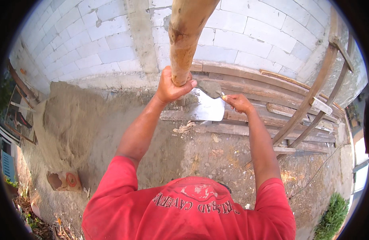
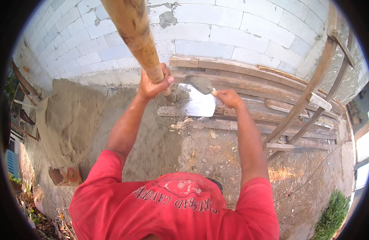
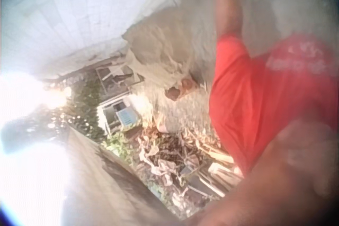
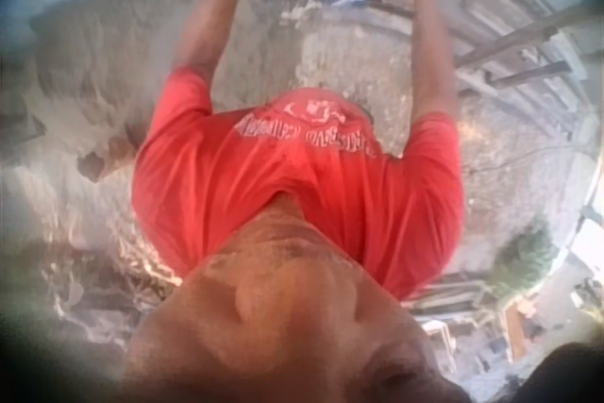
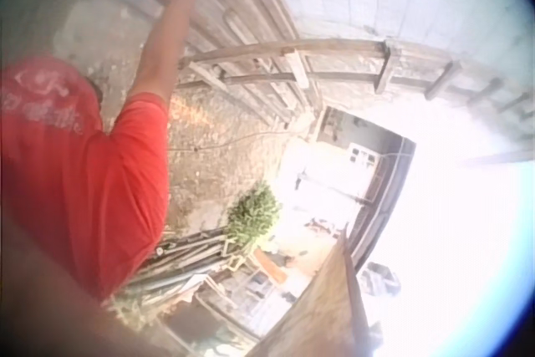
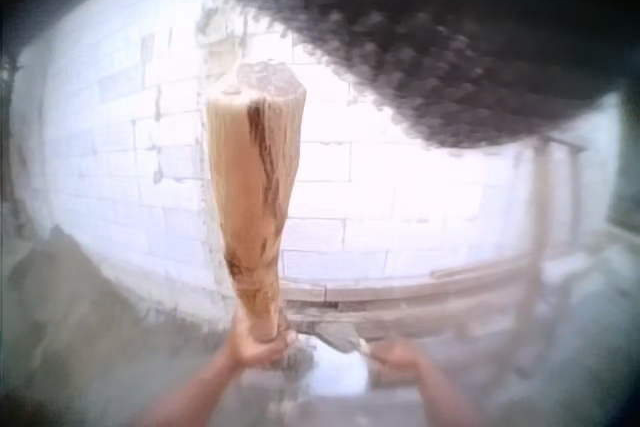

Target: The person uses a trowel to spread and smooth wet mortar onto a ground surface, adds more mortar using a small spade, and washes their hands and the trowel in a bucket of water.

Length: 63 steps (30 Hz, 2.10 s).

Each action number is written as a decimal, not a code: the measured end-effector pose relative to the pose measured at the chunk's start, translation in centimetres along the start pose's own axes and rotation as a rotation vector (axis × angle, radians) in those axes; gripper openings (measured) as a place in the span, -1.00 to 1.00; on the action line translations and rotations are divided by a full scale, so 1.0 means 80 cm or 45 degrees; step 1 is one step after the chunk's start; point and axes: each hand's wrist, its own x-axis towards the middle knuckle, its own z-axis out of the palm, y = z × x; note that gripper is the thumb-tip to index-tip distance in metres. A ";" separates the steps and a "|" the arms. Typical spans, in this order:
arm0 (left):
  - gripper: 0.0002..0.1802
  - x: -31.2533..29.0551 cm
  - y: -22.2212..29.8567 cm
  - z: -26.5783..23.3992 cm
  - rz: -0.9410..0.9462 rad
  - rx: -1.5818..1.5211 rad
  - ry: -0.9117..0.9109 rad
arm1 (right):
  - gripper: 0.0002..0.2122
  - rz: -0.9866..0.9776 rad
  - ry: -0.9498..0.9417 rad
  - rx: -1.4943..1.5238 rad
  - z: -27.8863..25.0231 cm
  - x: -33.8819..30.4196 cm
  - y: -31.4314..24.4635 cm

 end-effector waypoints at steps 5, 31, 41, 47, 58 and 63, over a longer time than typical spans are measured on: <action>-0.80 0.006 0.019 -0.007 0.009 0.001 0.037 | -0.47 -0.067 -0.136 -0.052 0.002 0.000 -0.006; -0.77 -0.004 -0.010 -0.037 0.018 0.189 0.488 | -0.61 -0.451 0.221 -0.528 0.140 -0.117 0.004; -0.76 -0.010 -0.014 -0.030 0.028 0.377 0.736 | -0.57 -0.261 0.243 -0.052 0.213 -0.079 0.024; -0.78 -0.015 -0.014 -0.042 0.058 0.262 0.776 | -0.55 -0.335 0.256 -0.151 0.208 -0.096 0.025; -0.78 -0.029 0.011 -0.072 0.118 0.330 0.651 | -0.57 -0.150 0.196 0.238 0.140 -0.053 -0.050; -0.81 -0.052 0.015 -0.079 0.138 0.348 0.590 | -0.56 -0.188 -0.191 0.037 0.188 -0.007 -0.122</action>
